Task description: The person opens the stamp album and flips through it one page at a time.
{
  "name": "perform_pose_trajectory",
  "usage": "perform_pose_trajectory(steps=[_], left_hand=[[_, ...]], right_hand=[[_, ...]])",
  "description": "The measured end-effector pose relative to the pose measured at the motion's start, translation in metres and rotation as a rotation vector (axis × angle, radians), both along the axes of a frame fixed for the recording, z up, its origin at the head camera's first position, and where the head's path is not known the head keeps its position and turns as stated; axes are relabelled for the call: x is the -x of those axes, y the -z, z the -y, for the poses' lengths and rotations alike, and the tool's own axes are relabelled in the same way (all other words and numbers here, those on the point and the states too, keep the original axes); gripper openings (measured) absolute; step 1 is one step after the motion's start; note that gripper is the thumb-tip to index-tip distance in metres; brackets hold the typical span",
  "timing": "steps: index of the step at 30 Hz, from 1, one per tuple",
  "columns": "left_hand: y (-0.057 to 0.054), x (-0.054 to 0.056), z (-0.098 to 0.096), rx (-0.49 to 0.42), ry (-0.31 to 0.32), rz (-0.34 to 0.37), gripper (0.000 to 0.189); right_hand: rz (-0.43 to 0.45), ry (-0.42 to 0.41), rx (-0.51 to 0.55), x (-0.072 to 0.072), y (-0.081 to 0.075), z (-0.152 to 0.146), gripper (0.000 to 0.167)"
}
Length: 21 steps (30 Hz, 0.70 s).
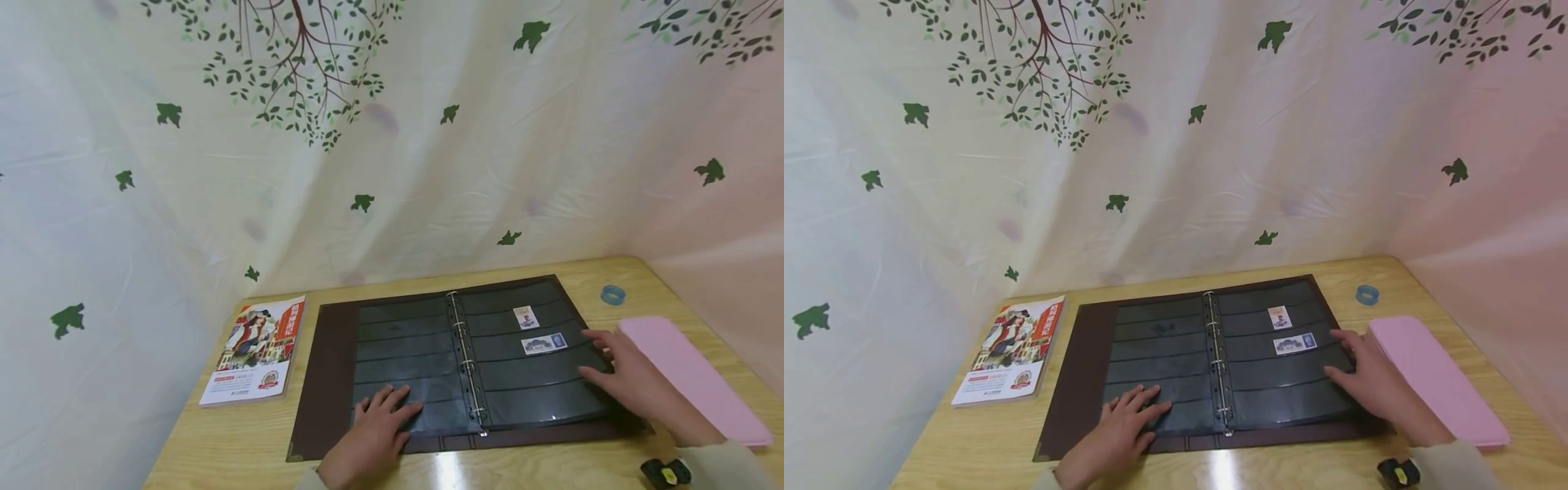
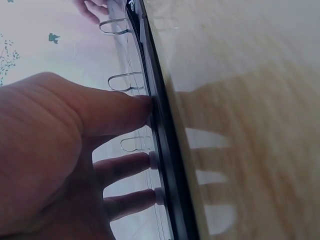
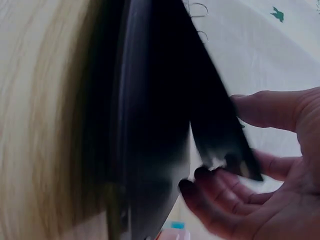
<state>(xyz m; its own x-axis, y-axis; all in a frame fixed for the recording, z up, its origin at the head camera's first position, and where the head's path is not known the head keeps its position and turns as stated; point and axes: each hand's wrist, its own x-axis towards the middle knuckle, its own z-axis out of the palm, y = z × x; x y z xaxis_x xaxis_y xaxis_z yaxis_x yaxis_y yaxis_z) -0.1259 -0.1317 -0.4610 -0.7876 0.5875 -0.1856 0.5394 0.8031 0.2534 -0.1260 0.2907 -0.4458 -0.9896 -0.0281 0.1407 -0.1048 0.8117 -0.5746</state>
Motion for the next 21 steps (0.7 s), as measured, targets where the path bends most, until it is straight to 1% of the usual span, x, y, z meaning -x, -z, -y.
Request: perform_pose_trajectory(steps=[6,9,15,18,21], left_hand=[[-0.001,0.0,-0.001,-0.004,0.0,0.016,0.047],[-0.002,0.0,-0.001,-0.008,-0.002,0.024,0.047],[-0.001,0.0,-0.001,-0.014,-0.008,0.037,0.046],[0.0,0.0,-0.001,-0.021,-0.009,0.038,0.046],[0.0,0.0,-0.001,-0.021,-0.005,0.029,0.046]], right_hand=[[-0.17,-0.047,0.041,-0.007,-0.008,0.002,0.064],[-0.228,-0.077,0.048,-0.008,-0.015,0.004,0.065],[-0.29,-0.117,0.071,-0.01,-0.026,0.012,0.066],[-0.319,-0.104,0.066,-0.01,-0.029,0.015,0.062],[-0.322,-0.069,0.053,-0.011,-0.032,0.015,0.057]])
